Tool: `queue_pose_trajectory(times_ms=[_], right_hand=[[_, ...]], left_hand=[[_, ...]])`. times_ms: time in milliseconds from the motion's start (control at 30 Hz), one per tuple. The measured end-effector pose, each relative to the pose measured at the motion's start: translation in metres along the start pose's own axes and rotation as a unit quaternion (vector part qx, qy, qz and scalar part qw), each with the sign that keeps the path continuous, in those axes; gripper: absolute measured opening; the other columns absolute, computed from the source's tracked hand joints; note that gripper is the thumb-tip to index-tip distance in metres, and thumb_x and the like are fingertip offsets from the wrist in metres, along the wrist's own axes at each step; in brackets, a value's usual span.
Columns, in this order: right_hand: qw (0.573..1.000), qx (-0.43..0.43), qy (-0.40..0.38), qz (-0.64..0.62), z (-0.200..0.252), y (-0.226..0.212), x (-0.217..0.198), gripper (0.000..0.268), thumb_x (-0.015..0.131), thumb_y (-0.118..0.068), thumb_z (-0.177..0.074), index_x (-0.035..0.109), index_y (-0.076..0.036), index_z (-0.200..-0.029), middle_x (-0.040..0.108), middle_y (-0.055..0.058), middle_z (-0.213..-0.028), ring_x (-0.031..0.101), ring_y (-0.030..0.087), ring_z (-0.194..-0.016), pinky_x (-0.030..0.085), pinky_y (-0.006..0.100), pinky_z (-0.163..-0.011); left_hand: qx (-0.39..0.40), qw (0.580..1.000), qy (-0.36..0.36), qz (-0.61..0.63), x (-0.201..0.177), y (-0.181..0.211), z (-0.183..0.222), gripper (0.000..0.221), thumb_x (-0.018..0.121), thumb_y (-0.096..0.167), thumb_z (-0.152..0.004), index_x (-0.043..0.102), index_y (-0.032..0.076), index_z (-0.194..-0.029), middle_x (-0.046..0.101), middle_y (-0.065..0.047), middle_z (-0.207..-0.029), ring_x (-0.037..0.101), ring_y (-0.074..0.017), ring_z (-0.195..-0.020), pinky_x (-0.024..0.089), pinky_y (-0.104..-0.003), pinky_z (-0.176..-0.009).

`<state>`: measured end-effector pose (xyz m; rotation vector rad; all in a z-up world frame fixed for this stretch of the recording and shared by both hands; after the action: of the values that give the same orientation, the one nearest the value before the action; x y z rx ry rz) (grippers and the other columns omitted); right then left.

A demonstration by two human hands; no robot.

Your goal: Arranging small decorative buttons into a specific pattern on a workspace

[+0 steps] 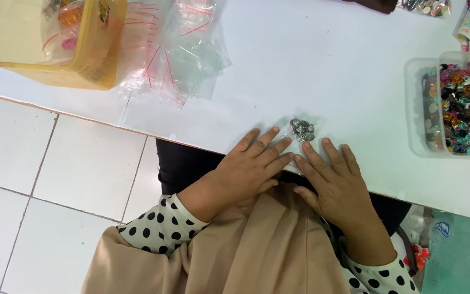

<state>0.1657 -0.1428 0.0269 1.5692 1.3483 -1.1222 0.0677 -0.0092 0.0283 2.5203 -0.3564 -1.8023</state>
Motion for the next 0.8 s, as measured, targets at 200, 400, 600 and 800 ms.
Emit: queue_pose_trajectory(times_ms=[200, 400, 600, 800], right_hand=[[1.000, -0.004, 0.010, 0.005, 0.002, -0.001, 0.001, 0.065, 0.055, -0.057, -0.095, 0.055, -0.022, -0.149, 0.046, 0.003, -0.163, 0.037, 0.036, -0.151, 0.023, 0.058, -0.124], [1.000, -0.003, -0.008, 0.021, 0.003, -0.002, 0.003, 0.065, 0.056, -0.054, -0.095, 0.053, -0.022, -0.151, 0.046, 0.004, -0.163, 0.036, 0.036, -0.152, 0.022, 0.057, -0.125], [1.000, -0.001, -0.010, 0.016, 0.004, -0.001, 0.003, 0.063, 0.054, -0.053, -0.097, 0.051, -0.024, -0.153, 0.045, 0.002, -0.164, 0.035, 0.035, -0.153, 0.021, 0.058, -0.124], [0.998, -0.025, 0.039, 0.033, 0.004, -0.002, 0.002, 0.056, 0.061, -0.044, -0.096, 0.057, -0.026, -0.148, 0.053, 0.002, -0.158, 0.045, 0.038, -0.145, 0.031, 0.059, -0.118]], left_hand=[[0.004, 0.999, 0.015, -0.030, 0.013, -0.001, 0.003, 0.080, 0.088, 0.034, -0.077, 0.052, 0.015, -0.146, 0.043, -0.017, -0.160, 0.037, -0.0402, -0.149, 0.029, -0.058, -0.122], [0.001, 0.999, -0.010, -0.041, 0.013, 0.000, 0.005, 0.084, 0.086, 0.033, -0.080, 0.047, 0.016, -0.152, 0.040, -0.016, -0.162, 0.038, -0.0395, -0.149, 0.028, -0.058, -0.121], [0.000, 0.998, -0.016, -0.061, 0.021, -0.002, 0.014, 0.088, 0.086, 0.032, -0.080, 0.042, 0.020, -0.157, 0.039, -0.013, -0.163, 0.037, -0.0378, -0.150, 0.027, -0.059, -0.121], [0.013, 0.993, 0.109, -0.046, 0.000, 0.001, 0.016, 0.048, 0.070, 0.027, -0.098, 0.058, 0.021, -0.144, 0.054, -0.012, -0.152, 0.052, -0.0383, -0.140, 0.038, -0.057, -0.113]])
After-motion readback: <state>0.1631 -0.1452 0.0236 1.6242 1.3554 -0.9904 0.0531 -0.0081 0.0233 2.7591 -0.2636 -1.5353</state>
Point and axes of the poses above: each hand's wrist, its own z-axis away from the middle knuckle, its own x-axis out of the palm, y = z × x, the point moved 7 cm from there along -z, towards the middle knuckle
